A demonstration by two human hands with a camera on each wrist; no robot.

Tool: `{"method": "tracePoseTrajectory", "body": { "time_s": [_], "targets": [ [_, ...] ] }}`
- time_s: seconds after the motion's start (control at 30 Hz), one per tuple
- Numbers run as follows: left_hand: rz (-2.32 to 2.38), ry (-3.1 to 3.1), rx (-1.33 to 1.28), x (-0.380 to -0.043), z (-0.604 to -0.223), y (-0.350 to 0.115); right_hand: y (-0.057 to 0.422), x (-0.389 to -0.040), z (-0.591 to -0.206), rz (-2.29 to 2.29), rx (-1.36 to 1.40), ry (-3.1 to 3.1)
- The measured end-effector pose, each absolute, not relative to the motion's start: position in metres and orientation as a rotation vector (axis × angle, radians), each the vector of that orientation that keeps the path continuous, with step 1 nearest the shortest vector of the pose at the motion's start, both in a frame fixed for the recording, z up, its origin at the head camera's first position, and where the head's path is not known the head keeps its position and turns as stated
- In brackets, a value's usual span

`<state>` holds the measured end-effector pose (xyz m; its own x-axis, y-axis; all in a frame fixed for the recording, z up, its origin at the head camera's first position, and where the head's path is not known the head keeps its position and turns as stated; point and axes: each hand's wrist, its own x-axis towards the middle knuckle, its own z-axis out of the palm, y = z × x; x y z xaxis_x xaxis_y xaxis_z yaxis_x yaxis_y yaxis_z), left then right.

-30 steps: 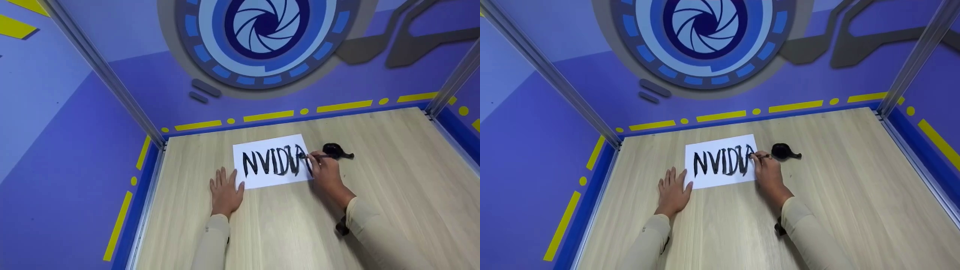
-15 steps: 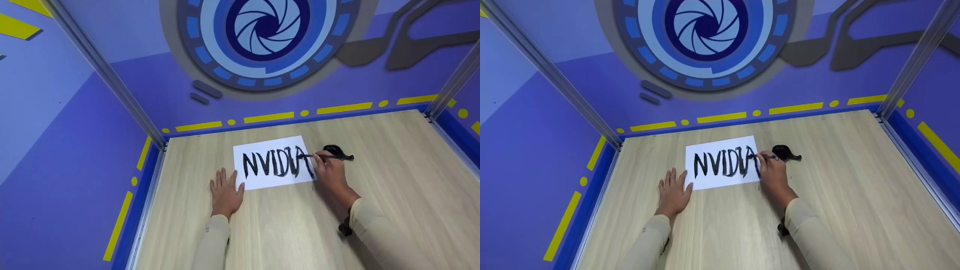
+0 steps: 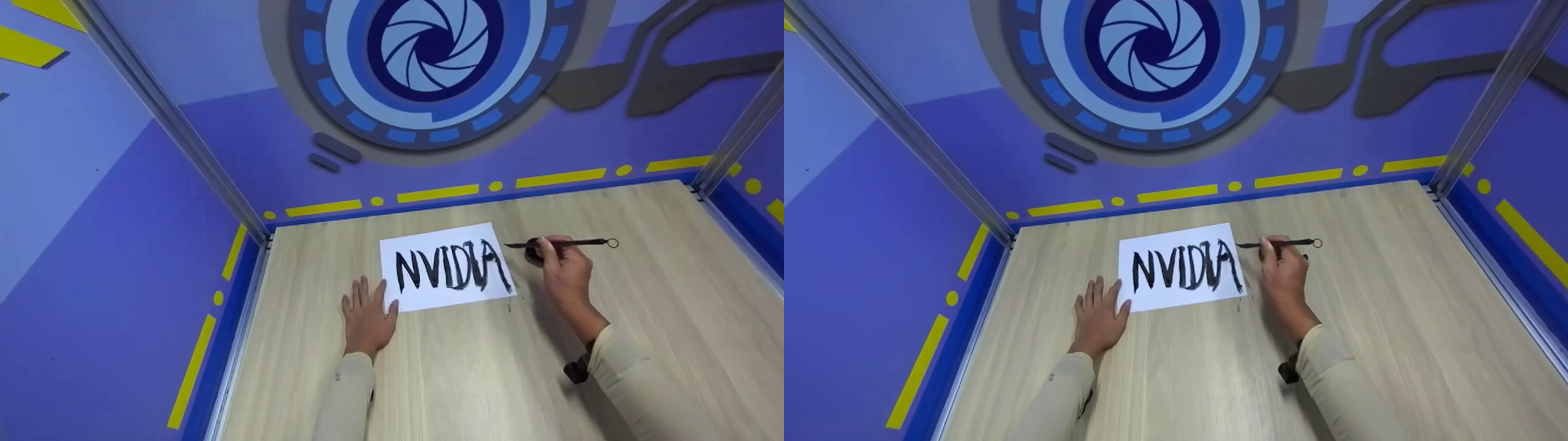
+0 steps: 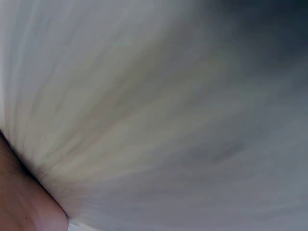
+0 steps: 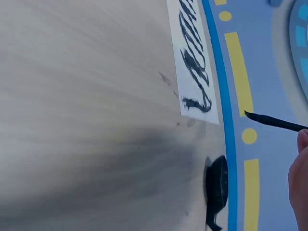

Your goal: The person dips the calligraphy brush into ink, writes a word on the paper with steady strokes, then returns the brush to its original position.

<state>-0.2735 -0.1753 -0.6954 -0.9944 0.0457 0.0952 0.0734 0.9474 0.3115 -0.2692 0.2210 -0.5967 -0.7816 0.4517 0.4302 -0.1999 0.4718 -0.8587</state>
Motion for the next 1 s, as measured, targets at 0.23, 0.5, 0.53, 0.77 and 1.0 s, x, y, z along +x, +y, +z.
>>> {"method": "tracePoseTrajectory", "body": {
  "time_s": [0.23, 0.5, 0.53, 0.77, 1.0],
  "targets": [
    [-0.479, -3.061, -0.072, -0.275, -0.695, -0.174, 0.245, -0.270, -0.596, 1.385, -0.312, -1.978],
    [-0.452, -3.074, -0.064, -0.276, -0.693, -0.174, 0.283, -0.280, -0.589, 1.482, -0.505, -1.922],
    [-0.462, -3.068, -0.066, -0.276, -0.693, -0.174, 0.289, -0.283, -0.588, 1.506, -0.514, -1.914],
    [-0.496, -3.008, -0.075, -0.277, -0.693, -0.175, 0.325, -0.306, -0.589, 1.918, -0.679, -1.821],
    [-0.476, -3.016, -0.065, -0.275, -0.694, -0.175, 0.348, -0.319, -0.606, 2.178, -0.814, -1.967]
  ]
}}
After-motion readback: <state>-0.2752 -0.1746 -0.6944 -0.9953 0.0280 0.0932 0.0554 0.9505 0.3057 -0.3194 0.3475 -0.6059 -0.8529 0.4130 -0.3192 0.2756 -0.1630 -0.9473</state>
